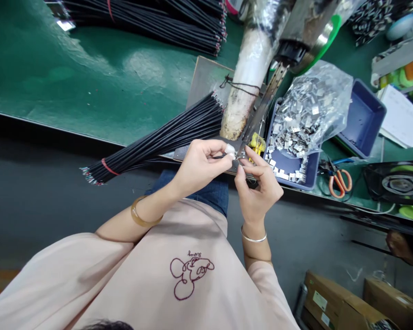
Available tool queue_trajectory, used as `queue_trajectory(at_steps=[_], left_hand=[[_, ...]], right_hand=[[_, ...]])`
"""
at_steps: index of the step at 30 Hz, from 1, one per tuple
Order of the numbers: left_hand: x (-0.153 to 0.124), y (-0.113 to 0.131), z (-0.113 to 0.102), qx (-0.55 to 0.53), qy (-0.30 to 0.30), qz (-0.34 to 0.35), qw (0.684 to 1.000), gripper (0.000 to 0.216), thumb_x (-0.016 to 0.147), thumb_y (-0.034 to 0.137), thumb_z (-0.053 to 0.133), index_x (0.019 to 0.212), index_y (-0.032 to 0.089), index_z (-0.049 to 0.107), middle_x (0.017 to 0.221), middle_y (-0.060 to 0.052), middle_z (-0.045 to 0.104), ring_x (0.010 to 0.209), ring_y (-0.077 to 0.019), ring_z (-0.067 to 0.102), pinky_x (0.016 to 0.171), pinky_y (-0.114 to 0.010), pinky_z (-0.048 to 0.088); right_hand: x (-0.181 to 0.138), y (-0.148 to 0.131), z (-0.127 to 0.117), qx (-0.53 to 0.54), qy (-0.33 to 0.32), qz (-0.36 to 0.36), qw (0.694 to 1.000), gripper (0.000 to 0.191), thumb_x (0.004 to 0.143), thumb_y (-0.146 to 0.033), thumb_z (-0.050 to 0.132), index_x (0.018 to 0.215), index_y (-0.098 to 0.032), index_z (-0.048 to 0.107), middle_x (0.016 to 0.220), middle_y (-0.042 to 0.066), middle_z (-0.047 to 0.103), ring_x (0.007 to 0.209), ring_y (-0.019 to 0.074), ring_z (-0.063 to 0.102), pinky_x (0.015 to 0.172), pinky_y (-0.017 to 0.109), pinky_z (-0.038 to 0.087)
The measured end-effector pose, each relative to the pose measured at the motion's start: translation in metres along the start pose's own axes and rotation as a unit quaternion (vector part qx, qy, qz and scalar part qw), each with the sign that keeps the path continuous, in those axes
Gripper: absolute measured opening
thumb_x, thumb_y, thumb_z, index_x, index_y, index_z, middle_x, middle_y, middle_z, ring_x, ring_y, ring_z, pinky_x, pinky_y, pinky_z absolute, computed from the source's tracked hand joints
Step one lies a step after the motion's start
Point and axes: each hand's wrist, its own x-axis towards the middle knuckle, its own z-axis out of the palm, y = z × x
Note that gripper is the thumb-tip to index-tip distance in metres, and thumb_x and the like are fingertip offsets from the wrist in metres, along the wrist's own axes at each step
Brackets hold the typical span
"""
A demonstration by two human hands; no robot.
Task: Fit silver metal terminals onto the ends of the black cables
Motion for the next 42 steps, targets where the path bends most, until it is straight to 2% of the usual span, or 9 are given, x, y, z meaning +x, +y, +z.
queue_trajectory(at_steps=[5,10,17,30,32,35,38,40,42], left_hand=[[-0.002,0.005,-0.002,0.025,-0.022,0.016,0.999,0.009,0.074,0.015,0.062,0.066,0.012,0.066,0.057,0.004,0.049,0.051,-0.0044,0.035,0.046,-0.018,0.027],[-0.005,0.006,-0.003,0.043,-0.031,0.014,0.998,0.009,0.075,0.012,0.06,0.067,0.012,0.065,0.057,0.005,0.045,0.052,-0.0041,0.03,0.047,-0.017,0.026],[-0.005,0.009,-0.002,0.062,-0.023,0.046,0.997,0.011,0.078,0.015,0.061,0.068,0.011,0.064,0.061,0.004,0.046,0.054,-0.0042,0.028,0.046,-0.018,0.023],[-0.007,0.007,-0.007,0.067,-0.065,0.012,0.996,0.015,0.077,0.014,0.059,0.063,0.012,0.059,0.054,0.007,0.032,0.052,-0.0045,0.024,0.046,-0.019,0.02],[-0.011,0.007,-0.006,0.104,-0.067,0.033,0.992,0.013,0.079,0.015,0.059,0.068,0.012,0.064,0.055,0.006,0.041,0.051,-0.0049,0.03,0.046,-0.018,0.025],[-0.018,0.004,-0.005,0.178,-0.071,0.136,0.972,0.014,0.081,0.015,0.057,0.076,0.013,0.07,0.064,0.001,0.06,0.056,-0.0068,0.044,0.052,-0.017,0.037],[-0.021,0.0,-0.007,0.191,-0.074,0.204,0.957,0.013,0.078,0.012,0.058,0.078,0.014,0.071,0.064,0.0,0.063,0.055,-0.0075,0.047,0.053,-0.019,0.039],[-0.021,0.001,-0.01,0.153,-0.089,0.158,0.972,0.011,0.075,0.01,0.058,0.075,0.013,0.069,0.057,0.003,0.055,0.05,-0.0063,0.041,0.048,-0.018,0.034],[-0.02,0.004,-0.013,0.089,-0.109,0.073,0.987,0.007,0.073,0.011,0.058,0.071,0.013,0.065,0.052,0.006,0.043,0.047,-0.0051,0.033,0.045,-0.019,0.027]], right_hand=[[0.0,-0.003,-0.002,-0.027,0.012,-0.006,1.0,0.01,0.086,-0.013,0.067,0.086,-0.022,0.063,0.114,0.005,0.077,0.092,0.0173,0.078,0.08,0.032,0.067],[-0.001,0.0,-0.001,-0.051,0.012,0.0,0.999,0.007,0.087,-0.015,0.067,0.087,-0.022,0.065,0.103,0.003,0.079,0.095,0.018,0.077,0.076,0.031,0.066],[0.005,-0.006,0.0,-0.049,0.025,-0.024,0.998,0.015,0.083,-0.009,0.071,0.09,-0.022,0.069,0.105,0.004,0.079,0.1,0.0188,0.077,0.088,0.035,0.064],[-0.007,-0.002,-0.006,-0.034,0.005,0.009,0.999,0.012,0.088,-0.014,0.066,0.095,-0.022,0.061,0.107,0.004,0.078,0.093,0.0149,0.077,0.073,0.024,0.063],[-0.005,-0.002,-0.006,-0.022,0.009,0.049,0.999,0.008,0.09,-0.018,0.064,0.095,-0.022,0.059,0.1,0.002,0.077,0.08,0.0116,0.076,0.068,0.021,0.06],[-0.001,0.0,-0.007,0.015,-0.028,0.137,0.99,0.006,0.096,-0.027,0.057,0.094,-0.023,0.053,0.07,-0.007,0.064,0.052,0.0058,0.062,0.051,0.016,0.049],[0.001,0.001,-0.01,0.064,-0.072,0.181,0.979,0.012,0.098,-0.032,0.053,0.09,-0.023,0.049,0.062,-0.01,0.049,0.047,0.0049,0.052,0.045,0.016,0.041],[0.001,0.003,-0.011,0.07,-0.075,0.154,0.983,0.01,0.098,-0.03,0.054,0.091,-0.023,0.051,0.072,-0.007,0.054,0.057,0.0061,0.057,0.052,0.018,0.047],[0.0,0.004,-0.011,0.036,-0.063,0.073,0.995,0.004,0.096,-0.024,0.056,0.093,-0.023,0.054,0.083,-0.003,0.061,0.072,0.009,0.064,0.065,0.022,0.054]])
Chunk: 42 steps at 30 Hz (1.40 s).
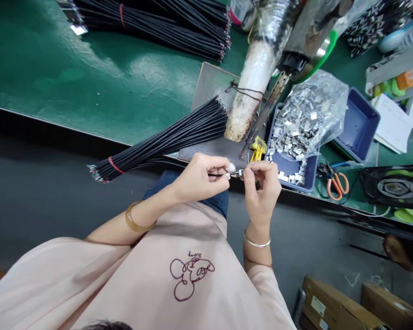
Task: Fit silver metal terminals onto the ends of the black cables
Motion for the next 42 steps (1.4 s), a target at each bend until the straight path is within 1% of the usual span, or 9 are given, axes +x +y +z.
queue_trajectory(at_steps=[3,5,8,12,16,23,33,37,42], left_hand=[[0.002,0.003,-0.002,-0.09,-0.013,-0.087,0.992,0.012,0.075,0.017,0.062,0.064,0.012,0.06,0.051,0.007,0.035,0.048,-0.0042,0.028,0.045,-0.02,0.022],[0.003,0.003,-0.001,-0.115,-0.002,-0.106,0.988,0.017,0.076,0.021,0.066,0.063,0.012,0.061,0.052,0.007,0.035,0.049,-0.0043,0.027,0.046,-0.02,0.02],[0.003,0.0,0.002,-0.112,0.019,-0.108,0.988,0.016,0.078,0.025,0.068,0.07,0.011,0.067,0.053,0.005,0.041,0.051,-0.0057,0.032,0.048,-0.021,0.024],[0.002,-0.004,0.004,-0.087,0.028,-0.087,0.992,0.016,0.08,0.021,0.062,0.068,0.011,0.066,0.06,0.002,0.052,0.057,-0.0078,0.043,0.055,-0.021,0.035],[0.0,-0.005,0.003,-0.057,0.028,-0.063,0.996,0.014,0.08,0.018,0.059,0.071,0.011,0.067,0.063,0.0,0.057,0.059,-0.0089,0.047,0.057,-0.021,0.038],[-0.002,-0.006,0.003,0.034,0.038,0.015,0.999,0.01,0.079,0.015,0.061,0.073,0.012,0.067,0.063,0.002,0.053,0.056,-0.007,0.04,0.053,-0.021,0.033],[0.001,-0.003,-0.001,-0.126,-0.018,-0.103,0.987,0.024,0.084,0.026,0.063,0.065,0.014,0.058,0.055,0.003,0.05,0.051,-0.0062,0.042,0.049,-0.02,0.033],[0.001,-0.005,0.0,-0.143,-0.017,-0.105,0.984,0.006,0.08,0.019,0.061,0.084,0.016,0.056,0.058,0.005,0.053,0.052,-0.007,0.048,0.053,-0.02,0.038],[-0.001,-0.009,-0.001,-0.139,-0.042,-0.103,0.984,0.033,0.071,0.009,0.058,0.099,0.02,0.045,0.064,0.008,0.054,0.054,-0.0066,0.049,0.055,-0.019,0.038]], right_hand=[[-0.002,0.001,0.0,-0.098,0.025,-0.133,0.986,0.008,0.093,-0.016,0.06,0.096,-0.024,0.058,0.088,0.0,0.069,0.084,0.0125,0.069,0.078,0.027,0.058],[-0.003,0.001,0.0,-0.139,0.034,-0.161,0.977,0.01,0.092,-0.015,0.062,0.096,-0.024,0.061,0.088,0.001,0.073,0.084,0.0138,0.072,0.079,0.029,0.059],[-0.007,0.0,-0.002,-0.109,0.072,-0.081,0.988,0.005,0.094,-0.02,0.061,0.097,-0.023,0.062,0.079,-0.002,0.072,0.066,0.0113,0.071,0.062,0.024,0.057],[-0.013,-0.006,-0.009,-0.046,0.145,0.011,0.988,0.006,0.094,-0.026,0.061,0.098,-0.023,0.064,0.06,-0.009,0.057,0.04,0.0049,0.05,0.04,0.019,0.036],[-0.012,-0.011,-0.008,-0.135,0.063,-0.021,0.989,0.01,0.09,-0.029,0.067,0.1,-0.023,0.069,0.054,-0.01,0.046,0.04,0.0041,0.039,0.043,0.02,0.033],[-0.007,-0.01,0.002,-0.195,0.005,-0.091,0.977,0.015,0.09,-0.024,0.068,0.105,-0.023,0.07,0.053,-0.01,0.052,0.046,0.0048,0.051,0.054,0.018,0.043],[-0.014,-0.006,0.0,-0.121,-0.02,-0.03,0.992,0.017,0.095,-0.025,0.059,0.108,-0.023,0.07,0.086,0.001,0.077,0.054,0.0075,0.062,0.051,0.021,0.047],[-0.013,-0.007,-0.002,-0.131,-0.011,-0.035,0.991,0.017,0.093,-0.025,0.062,0.108,-0.023,0.07,0.072,-0.004,0.071,0.045,0.0052,0.05,0.05,0.02,0.043],[-0.009,-0.014,-0.006,-0.187,-0.068,-0.083,0.976,0.017,0.094,-0.026,0.063,0.108,-0.022,0.071,0.058,-0.008,0.06,0.048,0.0053,0.051,0.054,0.02,0.041]])
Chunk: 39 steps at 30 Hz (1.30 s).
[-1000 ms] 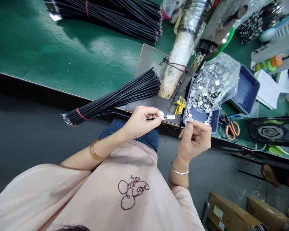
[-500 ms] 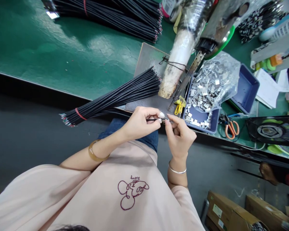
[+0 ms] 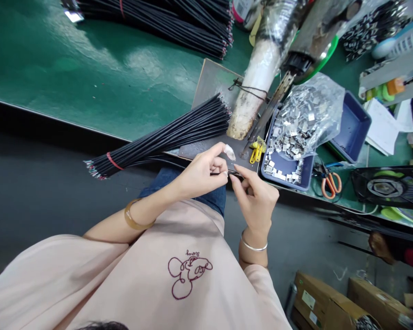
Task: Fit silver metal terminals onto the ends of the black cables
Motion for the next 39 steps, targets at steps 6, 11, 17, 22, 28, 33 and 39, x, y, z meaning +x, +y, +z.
queue_trajectory(at_steps=[6,11,17,22,28,33,39], left_hand=[[0.0,0.0,-0.001,0.035,-0.022,0.0,0.999,0.027,0.073,0.011,0.056,0.098,0.019,0.048,0.06,0.009,0.049,0.054,-0.0069,0.044,0.055,-0.02,0.035],[0.001,0.002,0.0,0.025,0.001,-0.004,1.0,0.007,0.078,0.02,0.061,0.075,0.014,0.058,0.059,0.005,0.047,0.053,-0.006,0.041,0.051,-0.02,0.034],[0.002,0.004,0.002,0.015,0.008,-0.003,1.0,0.008,0.076,0.018,0.063,0.07,0.013,0.061,0.058,0.002,0.054,0.053,-0.007,0.048,0.051,-0.019,0.039],[0.002,0.005,0.004,-0.007,0.021,0.002,1.0,0.006,0.076,0.017,0.064,0.072,0.012,0.062,0.06,0.002,0.055,0.054,-0.0062,0.047,0.053,-0.018,0.039],[0.002,0.005,0.003,0.005,0.041,0.003,0.999,0.017,0.082,0.024,0.064,0.07,0.012,0.064,0.058,0.004,0.044,0.053,-0.0055,0.036,0.05,-0.02,0.029],[0.005,0.007,0.004,0.005,0.058,0.009,0.998,0.019,0.083,0.025,0.064,0.07,0.012,0.066,0.058,0.003,0.047,0.054,-0.0061,0.037,0.05,-0.021,0.028],[0.009,0.006,0.007,0.005,0.068,0.023,0.997,0.017,0.083,0.023,0.064,0.07,0.013,0.066,0.059,0.002,0.054,0.051,-0.0061,0.043,0.047,-0.02,0.033]], right_hand=[[0.003,0.0,-0.001,0.007,-0.028,-0.022,0.999,0.008,0.095,-0.024,0.061,0.09,-0.021,0.068,0.061,-0.006,0.064,0.05,0.0051,0.054,0.054,0.019,0.039],[0.002,0.003,0.003,-0.002,0.024,-0.016,1.0,0.002,0.093,-0.021,0.063,0.092,-0.022,0.064,0.067,-0.007,0.068,0.051,0.0048,0.059,0.055,0.018,0.041],[0.001,0.005,0.007,0.003,-0.013,0.021,1.0,0.007,0.099,-0.024,0.052,0.095,-0.021,0.057,0.071,-0.003,0.067,0.054,0.0071,0.062,0.053,0.019,0.043],[0.0,0.011,0.004,0.049,0.064,0.092,0.993,0.008,0.099,-0.026,0.053,0.093,-0.022,0.055,0.064,-0.007,0.058,0.049,0.0058,0.056,0.049,0.018,0.04],[0.001,0.005,-0.005,0.142,0.289,0.105,0.941,0.015,0.094,-0.039,0.06,0.098,-0.024,0.059,0.067,-0.006,0.053,0.042,0.0065,0.048,0.04,0.023,0.036],[-0.001,0.001,-0.001,0.141,0.252,0.104,0.952,0.013,0.096,-0.021,0.058,0.107,-0.026,0.059,0.082,-0.004,0.073,0.055,0.0109,0.069,0.05,0.025,0.055],[0.001,0.006,0.013,0.093,0.133,0.025,0.987,0.011,0.089,-0.014,0.065,0.095,-0.024,0.064,0.113,0.004,0.077,0.099,0.0182,0.077,0.078,0.032,0.066]])
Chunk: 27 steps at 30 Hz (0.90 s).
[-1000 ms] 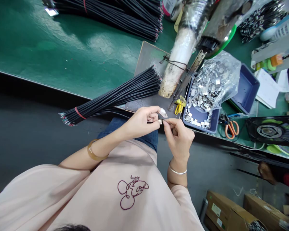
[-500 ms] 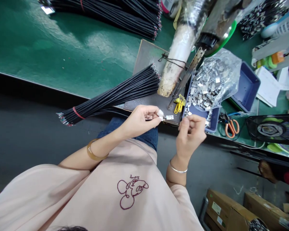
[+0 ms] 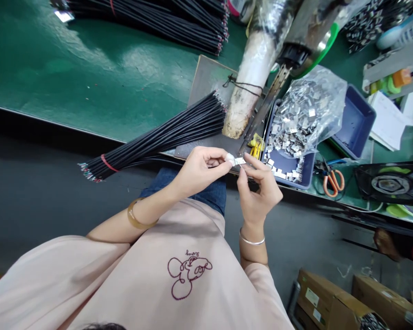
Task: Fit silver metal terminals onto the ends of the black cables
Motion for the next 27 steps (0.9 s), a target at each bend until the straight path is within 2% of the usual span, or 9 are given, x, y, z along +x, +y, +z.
queue_trajectory(at_steps=[6,11,16,21,27], left_hand=[[0.003,-0.001,0.003,-0.005,0.039,0.03,0.999,0.013,0.082,0.019,0.064,0.07,0.013,0.067,0.062,0.002,0.056,0.052,-0.0052,0.045,0.048,-0.019,0.034],[0.006,-0.001,0.004,-0.013,0.062,0.033,0.997,0.011,0.081,0.021,0.066,0.073,0.013,0.07,0.069,-0.001,0.065,0.061,-0.0081,0.054,0.059,-0.02,0.046],[0.004,0.0,0.002,0.008,0.054,0.024,0.998,0.012,0.081,0.022,0.066,0.074,0.013,0.07,0.069,-0.001,0.064,0.061,-0.009,0.054,0.058,-0.021,0.044],[-0.002,0.006,0.002,0.059,0.033,0.005,0.998,0.015,0.082,0.02,0.063,0.071,0.012,0.068,0.062,0.001,0.057,0.057,-0.0078,0.046,0.055,-0.021,0.038],[-0.004,0.005,0.006,0.072,0.041,0.006,0.997,0.016,0.083,0.023,0.062,0.074,0.012,0.069,0.068,-0.002,0.063,0.063,-0.0101,0.053,0.06,-0.023,0.043]], right_hand=[[0.005,0.002,0.009,0.045,0.006,0.029,0.999,0.01,0.09,-0.014,0.063,0.089,-0.023,0.06,0.115,0.004,0.077,0.093,0.0165,0.078,0.078,0.032,0.067],[0.01,-0.003,0.007,0.039,0.002,0.028,0.999,0.01,0.089,-0.013,0.064,0.089,-0.023,0.063,0.115,0.004,0.077,0.092,0.0175,0.078,0.079,0.035,0.068],[0.009,-0.004,0.004,0.071,-0.007,0.028,0.997,0.013,0.087,-0.011,0.064,0.088,-0.023,0.061,0.121,0.005,0.075,0.104,0.0201,0.076,0.088,0.039,0.068],[0.003,-0.001,-0.002,0.079,-0.039,0.039,0.995,0.014,0.085,-0.009,0.064,0.086,-0.022,0.058,0.121,0.006,0.075,0.097,0.0179,0.078,0.087,0.036,0.068],[0.002,0.002,-0.005,0.064,-0.039,0.033,0.997,0.013,0.086,-0.011,0.064,0.089,-0.023,0.06,0.118,0.005,0.076,0.092,0.0169,0.078,0.081,0.033,0.068]])
